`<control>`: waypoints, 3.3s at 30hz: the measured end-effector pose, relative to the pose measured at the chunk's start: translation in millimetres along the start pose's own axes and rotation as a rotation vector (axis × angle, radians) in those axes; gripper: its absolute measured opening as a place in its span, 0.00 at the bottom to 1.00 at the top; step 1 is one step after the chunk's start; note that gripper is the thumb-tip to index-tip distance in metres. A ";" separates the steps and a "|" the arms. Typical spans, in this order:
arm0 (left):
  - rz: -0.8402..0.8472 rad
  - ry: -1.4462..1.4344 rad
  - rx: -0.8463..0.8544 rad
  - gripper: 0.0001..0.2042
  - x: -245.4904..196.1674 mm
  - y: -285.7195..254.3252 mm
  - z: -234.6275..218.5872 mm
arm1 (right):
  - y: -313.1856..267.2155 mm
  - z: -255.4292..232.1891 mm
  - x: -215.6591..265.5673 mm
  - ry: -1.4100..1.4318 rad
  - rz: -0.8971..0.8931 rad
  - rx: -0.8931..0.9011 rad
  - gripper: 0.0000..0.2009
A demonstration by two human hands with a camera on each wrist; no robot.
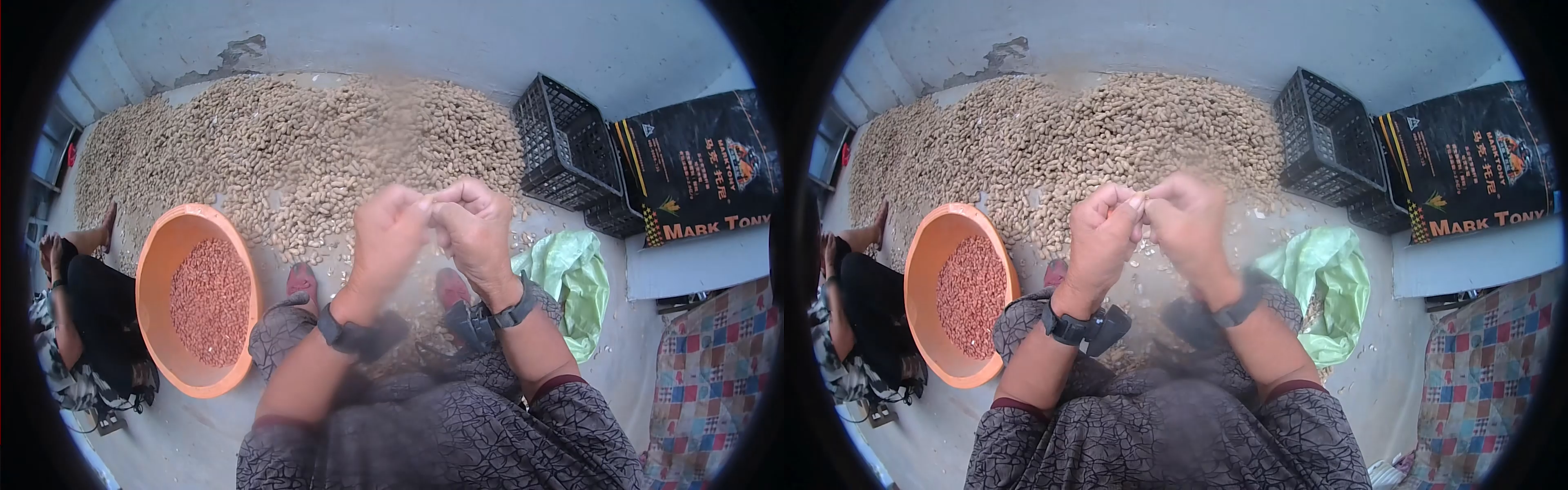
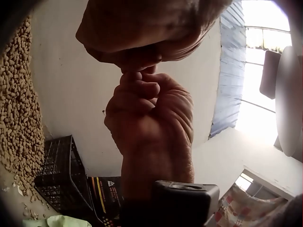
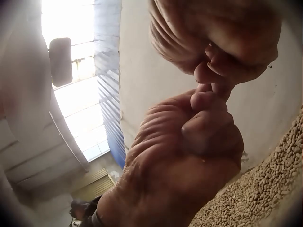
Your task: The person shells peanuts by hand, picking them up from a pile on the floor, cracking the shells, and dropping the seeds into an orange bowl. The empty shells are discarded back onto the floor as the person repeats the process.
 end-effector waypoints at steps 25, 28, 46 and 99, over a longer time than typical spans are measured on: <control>-0.073 -0.283 0.144 0.14 -41.2 5.7 -24.6 | 8.6 -19.2 26.2 0.020 0.114 0.304 0.18; -0.089 -0.111 0.195 0.12 -36.9 -0.2 -16.2 | 14.7 -22.4 10.2 0.174 0.223 0.185 0.24; 0.283 0.689 0.157 0.10 -11.0 -10.1 10.6 | 5.0 6.8 -34.9 0.088 0.269 0.087 0.21; -0.236 -0.301 0.268 0.12 -29.9 3.7 -1.3 | 1.5 -2.8 23.1 0.164 -0.214 0.116 0.09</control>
Point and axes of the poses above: each hand's wrist, its own y-axis towards the middle knuckle, its own z-axis out of the palm, x = y × z, the point moved 4 cm from there along y, towards the middle knuckle, and after that the axes turned 2 degrees about -z, right-handed, at the moved point
